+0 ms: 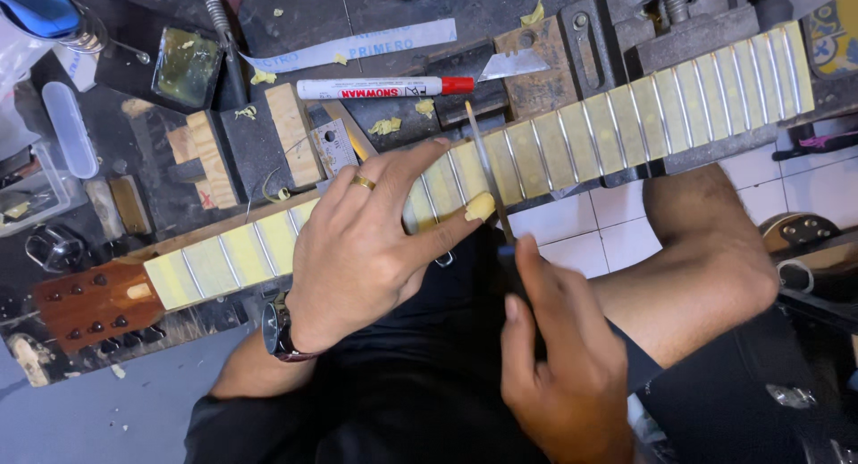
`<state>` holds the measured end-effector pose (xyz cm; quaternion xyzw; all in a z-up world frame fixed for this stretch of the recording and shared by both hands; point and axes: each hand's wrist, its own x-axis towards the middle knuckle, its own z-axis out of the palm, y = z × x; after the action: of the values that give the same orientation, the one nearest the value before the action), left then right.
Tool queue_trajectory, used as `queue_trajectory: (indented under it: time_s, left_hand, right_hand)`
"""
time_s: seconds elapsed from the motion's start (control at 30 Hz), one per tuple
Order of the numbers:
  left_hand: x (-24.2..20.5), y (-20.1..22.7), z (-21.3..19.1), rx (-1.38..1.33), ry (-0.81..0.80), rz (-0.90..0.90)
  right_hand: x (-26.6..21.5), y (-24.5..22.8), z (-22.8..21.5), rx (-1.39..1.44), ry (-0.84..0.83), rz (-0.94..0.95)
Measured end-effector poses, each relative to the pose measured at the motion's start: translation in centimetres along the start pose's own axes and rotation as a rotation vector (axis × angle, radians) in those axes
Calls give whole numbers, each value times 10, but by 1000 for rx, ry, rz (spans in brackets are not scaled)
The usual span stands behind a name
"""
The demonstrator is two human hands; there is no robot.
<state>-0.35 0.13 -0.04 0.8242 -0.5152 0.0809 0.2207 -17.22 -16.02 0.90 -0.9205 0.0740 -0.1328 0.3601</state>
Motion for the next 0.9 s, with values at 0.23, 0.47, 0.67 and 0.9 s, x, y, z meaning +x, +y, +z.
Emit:
queue_trajectory:
  time_s: [0.23, 0.47, 0.67, 0.9]
  left_hand:
    - [3, -1, -1, 9, 16, -1]
    - [-4, -6, 6, -42, 35, -18]
    - [-6, -4, 5, -58, 20, -68]
    - [4, 5, -25, 94, -250, -64]
  right_hand:
    - [-41, -4, 0, -152, 56, 193]
    - [11, -3, -5, 146, 67, 58]
    - [-29, -1, -7, 186, 143, 292]
    - [-43, 5, -5, 265, 162, 421]
